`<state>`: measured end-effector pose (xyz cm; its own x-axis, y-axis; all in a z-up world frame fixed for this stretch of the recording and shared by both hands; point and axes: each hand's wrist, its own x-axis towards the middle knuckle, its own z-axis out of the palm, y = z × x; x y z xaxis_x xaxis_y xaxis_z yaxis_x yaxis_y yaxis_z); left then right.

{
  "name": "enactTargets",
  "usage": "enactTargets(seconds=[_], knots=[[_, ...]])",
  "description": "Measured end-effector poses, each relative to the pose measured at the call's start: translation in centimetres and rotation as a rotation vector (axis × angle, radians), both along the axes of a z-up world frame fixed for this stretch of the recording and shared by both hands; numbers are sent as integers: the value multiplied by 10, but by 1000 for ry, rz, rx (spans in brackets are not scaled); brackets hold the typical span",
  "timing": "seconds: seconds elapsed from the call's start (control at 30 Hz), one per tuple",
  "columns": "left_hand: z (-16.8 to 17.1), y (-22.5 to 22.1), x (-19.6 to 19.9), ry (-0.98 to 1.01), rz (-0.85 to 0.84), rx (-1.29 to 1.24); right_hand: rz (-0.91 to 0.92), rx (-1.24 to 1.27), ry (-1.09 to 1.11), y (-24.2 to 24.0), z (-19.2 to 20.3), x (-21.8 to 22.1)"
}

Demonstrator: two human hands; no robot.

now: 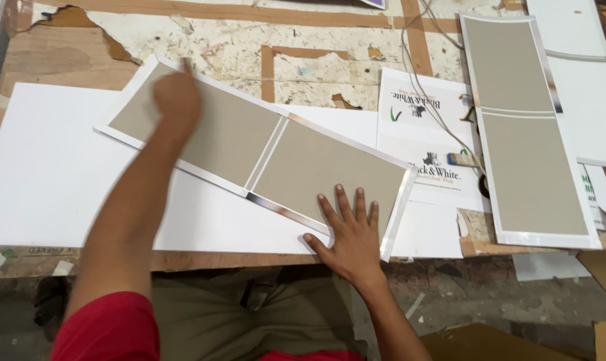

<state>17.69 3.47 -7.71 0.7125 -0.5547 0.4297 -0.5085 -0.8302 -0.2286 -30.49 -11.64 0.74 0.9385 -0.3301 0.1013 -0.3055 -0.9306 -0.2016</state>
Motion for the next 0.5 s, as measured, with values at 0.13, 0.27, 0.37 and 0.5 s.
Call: enactTargets(seconds=[0.13, 0.27, 0.37, 0.5], knots=[[-25, -121, -132, 328, -147, -65, -2, 2, -20, 1, -5, 1], [-6, -166, -266, 351, -538, -187, -189, 144, -271, 6, -13, -9], [28, -168, -277, 360, -513, -67, -563, 77, -506, -6, -13, -25], [43, -165, -283, 453, -300, -160, -576, 138, -277, -25, -26, -55]])
